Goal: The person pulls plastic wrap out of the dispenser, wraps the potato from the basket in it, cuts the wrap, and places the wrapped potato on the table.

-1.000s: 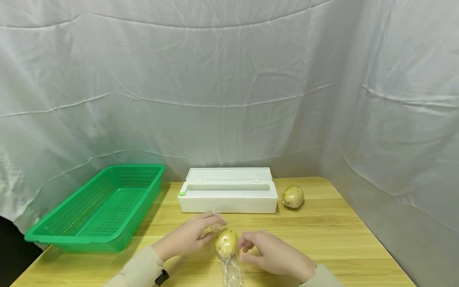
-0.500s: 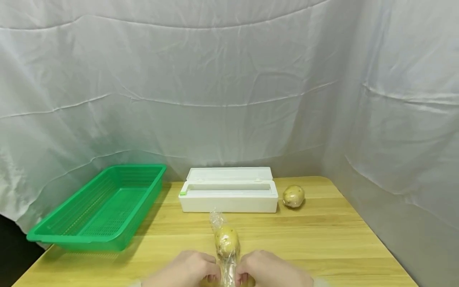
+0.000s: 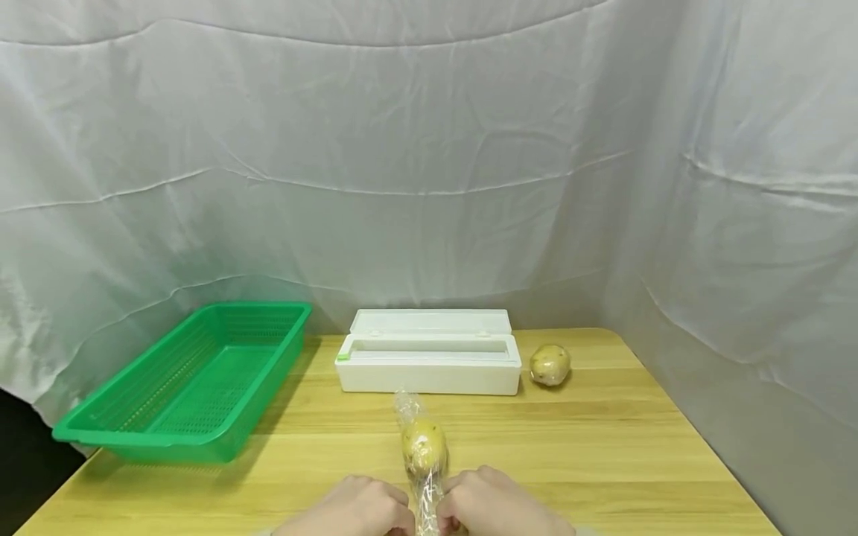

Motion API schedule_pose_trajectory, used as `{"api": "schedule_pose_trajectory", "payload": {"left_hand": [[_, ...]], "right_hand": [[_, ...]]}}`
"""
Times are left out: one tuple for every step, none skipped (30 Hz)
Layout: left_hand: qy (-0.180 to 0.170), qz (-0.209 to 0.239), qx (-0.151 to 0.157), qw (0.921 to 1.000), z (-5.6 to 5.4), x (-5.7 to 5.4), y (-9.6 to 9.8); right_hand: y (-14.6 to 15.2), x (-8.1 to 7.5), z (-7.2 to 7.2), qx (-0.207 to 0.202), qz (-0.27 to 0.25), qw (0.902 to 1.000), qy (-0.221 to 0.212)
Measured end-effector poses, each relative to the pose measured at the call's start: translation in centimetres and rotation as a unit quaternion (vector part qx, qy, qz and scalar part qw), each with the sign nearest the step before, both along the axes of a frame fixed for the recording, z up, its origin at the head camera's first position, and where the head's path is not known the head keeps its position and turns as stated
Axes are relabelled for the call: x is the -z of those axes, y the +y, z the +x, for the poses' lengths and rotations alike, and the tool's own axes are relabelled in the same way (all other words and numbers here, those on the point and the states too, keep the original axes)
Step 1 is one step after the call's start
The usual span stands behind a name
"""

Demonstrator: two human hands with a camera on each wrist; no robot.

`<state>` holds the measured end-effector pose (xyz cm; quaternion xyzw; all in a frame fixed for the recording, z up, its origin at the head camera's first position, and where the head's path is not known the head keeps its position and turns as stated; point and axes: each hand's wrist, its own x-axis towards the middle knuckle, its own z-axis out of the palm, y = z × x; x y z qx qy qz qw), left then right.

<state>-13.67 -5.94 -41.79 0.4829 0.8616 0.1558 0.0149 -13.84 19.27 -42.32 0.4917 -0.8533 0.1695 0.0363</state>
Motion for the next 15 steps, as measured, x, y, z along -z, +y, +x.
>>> {"api": "schedule_pose_trajectory", "payload": {"left_hand": [[0.002,-0.001,-0.001,1.0,0.0,0.0,0.0],[-0.002,-0.001,-0.003,1.0,0.0,0.0,0.0],[-0.004,-0.004,-0.007,1.0,0.0,0.0,0.0],[0.005,-0.01,-0.008,0.9999,-0.1,0.1,0.0],[0.013,-0.014,-0.01,0.9998,-0.1,0.1,0.0],[0.023,-0.022,-0.016,0.9994,-0.1,0.1,0.0],[0.032,-0.026,-0.024,0.9989,-0.1,0.1,0.0],[0.04,-0.033,-0.036,0.998,-0.1,0.1,0.0],[0.05,-0.04,-0.049,0.9967,-0.1,0.0,0.0],[0.059,-0.043,-0.06,0.9955,-0.1,-0.1,0.0],[0.058,-0.043,-0.073,0.9947,-0.1,-0.3,-0.1],[0.058,-0.04,-0.085,0.9939,-0.2,-0.6,-0.2],[0.058,-0.03,-0.094,0.9935,-0.2,-0.8,-0.2],[0.051,-0.022,-0.102,0.9932,-0.3,-1.0,-0.3],[0.046,-0.01,-0.107,0.9931,-0.3,-1.1,-0.4]], "right_hand": [[-0.1,0.0,0.0,0.001,-0.002,1.0,-0.001],[-0.2,0.0,0.0,0.001,-0.006,1.0,-0.005],[-0.3,-0.1,0.0,-0.001,-0.01,0.9999,-0.011],[-0.4,-0.1,0.0,-0.003,-0.013,0.9998,-0.016],[-0.4,-0.2,-0.1,-0.005,-0.017,0.9996,-0.023],[-0.5,-0.3,-0.1,-0.009,-0.024,0.9991,-0.035],[-0.5,-0.4,-0.1,-0.012,-0.031,0.9982,-0.049],[-0.6,-0.5,-0.2,-0.015,-0.038,0.9974,-0.059],[-0.6,-0.7,-0.2,-0.019,-0.044,0.9968,-0.064],[-0.5,-1.0,-0.3,-0.019,-0.048,0.9964,-0.068],[-0.5,-1.2,-0.3,-0.02,-0.051,0.996,-0.071],[-0.4,-1.5,-0.4,-0.022,-0.055,0.9958,-0.071],[-0.3,-1.8,-0.5,-0.022,-0.055,0.9959,-0.069],[-0.1,-2.0,-0.6,-0.021,-0.055,0.9963,-0.063],[0.0,-2.1,-0.7,-0.018,-0.054,0.9965,-0.061]]}}
